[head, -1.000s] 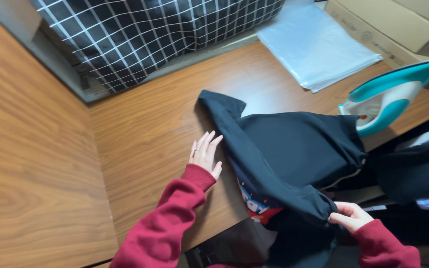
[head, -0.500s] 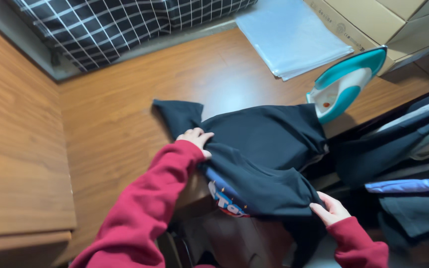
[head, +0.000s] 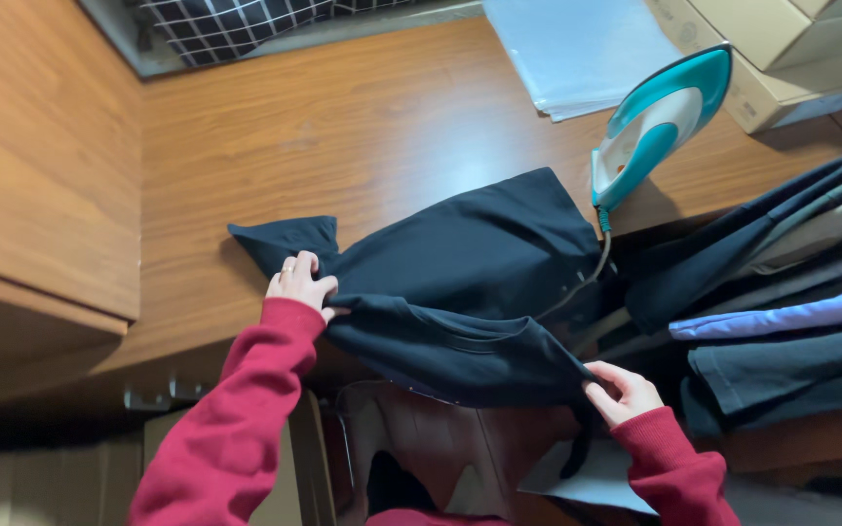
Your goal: The person removes a black t-shirt from a hanger, lays it on a wooden table, and irons both the front and back using a teal iron. After ironing, the person folds the t-shirt neatly, places it into a clear plastic bag, and puts the bag into a cardboard box.
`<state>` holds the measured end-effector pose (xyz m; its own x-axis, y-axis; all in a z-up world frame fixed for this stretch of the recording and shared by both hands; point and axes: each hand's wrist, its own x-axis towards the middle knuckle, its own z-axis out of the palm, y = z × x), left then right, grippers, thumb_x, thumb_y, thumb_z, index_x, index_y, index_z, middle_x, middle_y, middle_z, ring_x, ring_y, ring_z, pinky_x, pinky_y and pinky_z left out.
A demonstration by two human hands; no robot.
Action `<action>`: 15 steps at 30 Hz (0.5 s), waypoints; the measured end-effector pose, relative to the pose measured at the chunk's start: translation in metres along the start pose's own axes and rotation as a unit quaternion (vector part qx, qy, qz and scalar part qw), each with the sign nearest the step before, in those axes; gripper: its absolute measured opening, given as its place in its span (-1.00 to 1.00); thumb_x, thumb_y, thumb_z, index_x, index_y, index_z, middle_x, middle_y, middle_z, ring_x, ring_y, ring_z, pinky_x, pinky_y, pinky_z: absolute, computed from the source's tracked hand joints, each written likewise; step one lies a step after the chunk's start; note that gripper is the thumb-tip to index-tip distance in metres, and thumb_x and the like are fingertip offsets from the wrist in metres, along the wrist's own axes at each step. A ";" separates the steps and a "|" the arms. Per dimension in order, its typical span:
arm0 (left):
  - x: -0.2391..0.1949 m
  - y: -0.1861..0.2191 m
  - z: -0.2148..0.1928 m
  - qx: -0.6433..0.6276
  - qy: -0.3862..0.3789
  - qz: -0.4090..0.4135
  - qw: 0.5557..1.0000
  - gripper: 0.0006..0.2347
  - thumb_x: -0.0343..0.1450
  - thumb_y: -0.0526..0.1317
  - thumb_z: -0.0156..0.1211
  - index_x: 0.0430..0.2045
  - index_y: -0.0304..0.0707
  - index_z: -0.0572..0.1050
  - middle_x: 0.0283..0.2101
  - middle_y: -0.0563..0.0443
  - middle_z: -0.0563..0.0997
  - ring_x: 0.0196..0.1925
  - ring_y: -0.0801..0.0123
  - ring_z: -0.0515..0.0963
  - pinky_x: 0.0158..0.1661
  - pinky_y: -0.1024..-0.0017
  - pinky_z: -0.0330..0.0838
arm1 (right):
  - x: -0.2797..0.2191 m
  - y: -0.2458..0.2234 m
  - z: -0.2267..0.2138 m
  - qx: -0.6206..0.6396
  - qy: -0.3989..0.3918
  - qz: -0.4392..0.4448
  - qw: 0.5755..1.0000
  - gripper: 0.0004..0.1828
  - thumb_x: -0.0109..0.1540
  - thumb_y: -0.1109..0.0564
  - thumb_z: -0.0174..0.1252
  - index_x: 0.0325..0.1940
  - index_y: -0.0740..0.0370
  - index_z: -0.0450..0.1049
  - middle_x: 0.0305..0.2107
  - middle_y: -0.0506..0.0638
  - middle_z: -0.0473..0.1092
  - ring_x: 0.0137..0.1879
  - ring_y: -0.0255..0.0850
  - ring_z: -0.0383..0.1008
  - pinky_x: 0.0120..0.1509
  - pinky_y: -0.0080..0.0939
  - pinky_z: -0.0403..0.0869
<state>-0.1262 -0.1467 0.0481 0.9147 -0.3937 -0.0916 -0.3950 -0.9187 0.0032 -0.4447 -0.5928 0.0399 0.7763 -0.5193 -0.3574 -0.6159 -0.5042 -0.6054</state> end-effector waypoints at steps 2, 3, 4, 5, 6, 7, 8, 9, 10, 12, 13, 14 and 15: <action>-0.036 -0.015 0.027 0.007 0.080 0.053 0.995 -0.66 0.15 0.26 0.56 -0.46 0.22 0.64 0.22 0.10 0.30 0.32 0.11 0.31 0.24 0.10 0.35 | 0.012 0.020 0.005 -0.030 -0.014 -0.004 0.999 -0.65 0.21 -0.07 0.29 0.05 -0.13 0.78 -0.36 -0.20 0.69 -0.29 -0.34 0.61 -0.08 -0.31 0.54; -0.053 -0.022 0.040 0.016 0.158 0.113 0.981 -0.67 0.07 0.17 0.63 -0.47 0.19 0.67 0.36 0.06 0.33 0.43 -0.01 0.29 0.29 -0.02 0.29 | 0.019 0.029 0.008 -0.058 -0.023 -0.003 0.998 -0.61 0.19 -0.12 0.32 0.07 -0.15 0.78 -0.16 -0.24 0.78 -0.03 -0.37 0.75 0.19 -0.35 0.58; -0.072 -0.028 0.050 0.018 0.158 0.105 0.982 -0.67 0.07 0.17 0.63 -0.47 0.19 0.67 0.36 0.06 0.33 0.43 -0.01 0.29 0.29 -0.02 0.29 | 0.025 0.038 0.013 -0.059 -0.028 -0.010 0.998 -0.61 0.19 -0.12 0.32 0.07 -0.15 0.78 -0.16 -0.24 0.78 -0.03 -0.37 0.75 0.19 -0.35 0.58; -0.093 -0.034 0.061 0.017 0.144 0.116 0.983 -0.69 0.03 0.11 0.63 -0.52 0.18 0.66 0.37 0.09 0.36 0.45 0.02 0.30 0.32 -0.04 0.27 | 0.031 0.045 0.019 -0.004 -0.037 -0.007 0.999 -0.66 0.20 0.00 0.35 0.04 -0.02 0.80 -0.16 -0.15 0.78 -0.01 -0.33 0.75 0.22 -0.34 0.58; -0.113 -0.040 0.072 0.016 0.130 0.127 0.983 -0.71 0.00 0.05 0.63 -0.57 0.18 0.64 0.38 0.12 0.40 0.47 0.05 0.30 0.35 -0.06 0.24 | 0.037 0.052 0.025 0.051 -0.048 -0.004 0.998 -0.70 0.21 0.12 0.38 0.01 0.10 0.81 -0.16 -0.05 0.79 0.02 -0.30 0.75 0.26 -0.33 0.58; -0.128 -0.046 0.087 0.019 0.131 0.116 0.984 -0.71 0.00 0.05 0.63 -0.57 0.18 0.64 0.38 0.12 0.40 0.47 0.05 0.30 0.35 -0.06 0.24 | 0.041 0.050 0.026 0.049 -0.055 -0.012 0.997 -0.70 0.21 0.12 0.38 0.01 0.10 0.81 -0.16 -0.05 0.79 0.02 -0.30 0.75 0.26 -0.33 0.58; -0.143 -0.053 0.102 0.003 0.132 0.119 0.984 -0.75 0.01 0.04 0.62 -0.61 0.18 0.64 0.26 0.22 0.48 0.41 0.12 0.37 0.36 -0.02 0.21 | 0.046 0.047 0.026 0.028 -0.051 -0.021 0.998 -0.73 0.20 0.12 0.36 -0.04 0.03 0.82 -0.19 -0.11 0.77 0.00 -0.32 0.72 0.25 -0.35 0.54; -0.158 -0.059 0.117 -0.011 0.134 0.122 0.983 -0.79 0.03 0.03 0.60 -0.66 0.18 0.63 0.14 0.33 0.57 0.35 0.20 0.43 0.37 0.01 0.17 | 0.050 0.045 0.027 0.008 -0.045 -0.029 0.999 -0.76 0.20 0.13 0.35 -0.09 -0.03 0.82 -0.22 -0.16 0.76 -0.02 -0.33 0.69 0.24 -0.38 0.50; -0.170 -0.063 0.122 -0.007 0.135 0.112 0.984 -0.79 0.03 0.03 0.60 -0.66 0.18 0.63 0.14 0.33 0.57 0.35 0.20 0.43 0.37 0.01 0.17 | 0.043 0.019 0.025 0.007 -0.052 -0.037 0.998 -0.76 0.20 0.13 0.35 -0.09 -0.03 0.82 -0.22 -0.16 0.76 -0.02 -0.33 0.69 0.24 -0.38 0.50; -0.188 -0.066 0.133 -0.018 0.108 0.081 0.991 -0.80 0.13 0.08 0.54 -0.69 0.23 0.57 -0.11 0.49 0.64 0.22 0.30 0.50 0.23 0.14 0.28 | 0.026 -0.029 0.015 0.044 -0.088 0.061 0.993 -0.69 0.42 0.07 0.05 0.15 -0.09 0.65 -0.80 0.24 0.45 -0.76 -0.03 0.34 -0.59 -0.12 0.42; -0.195 -0.053 0.105 -0.017 0.109 0.075 0.991 -0.80 0.13 0.08 0.54 -0.69 0.23 0.57 -0.11 0.49 0.64 0.22 0.30 0.50 0.23 0.14 0.28 | 0.029 -0.038 0.014 0.042 -0.092 0.056 0.993 -0.69 0.42 0.07 0.05 0.15 -0.09 0.65 -0.80 0.24 0.45 -0.76 -0.03 0.34 -0.59 -0.12 0.42; -0.201 -0.041 0.077 -0.023 -0.072 -0.074 0.994 -0.86 0.30 0.06 0.35 -0.62 0.27 0.53 -0.17 0.32 0.60 0.01 0.24 0.57 0.02 0.22 0.43 | 0.032 -0.046 0.012 0.077 -0.068 0.069 0.992 -0.71 0.44 0.11 0.02 0.10 -0.04 0.65 -0.73 0.29 0.48 -0.72 0.03 0.40 -0.55 -0.12 0.47; -0.207 -0.029 0.048 -0.030 -0.246 -0.223 0.943 -0.85 0.46 0.04 0.17 -0.55 0.31 0.48 -0.23 0.14 0.56 -0.21 0.17 0.64 -0.19 0.28 0.58 | 0.036 -0.055 0.011 0.114 -0.043 0.082 0.989 -0.71 0.46 0.15 -0.01 0.06 0.00 0.65 -0.66 0.34 0.52 -0.68 0.09 0.47 -0.50 -0.11 0.51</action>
<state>-0.3081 -0.0370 0.0187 0.8328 0.0810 -0.5477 0.0381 -0.9953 -0.0893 -0.3817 -0.5760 0.0528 0.6835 -0.5147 -0.5175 -0.6956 -0.2444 -0.6756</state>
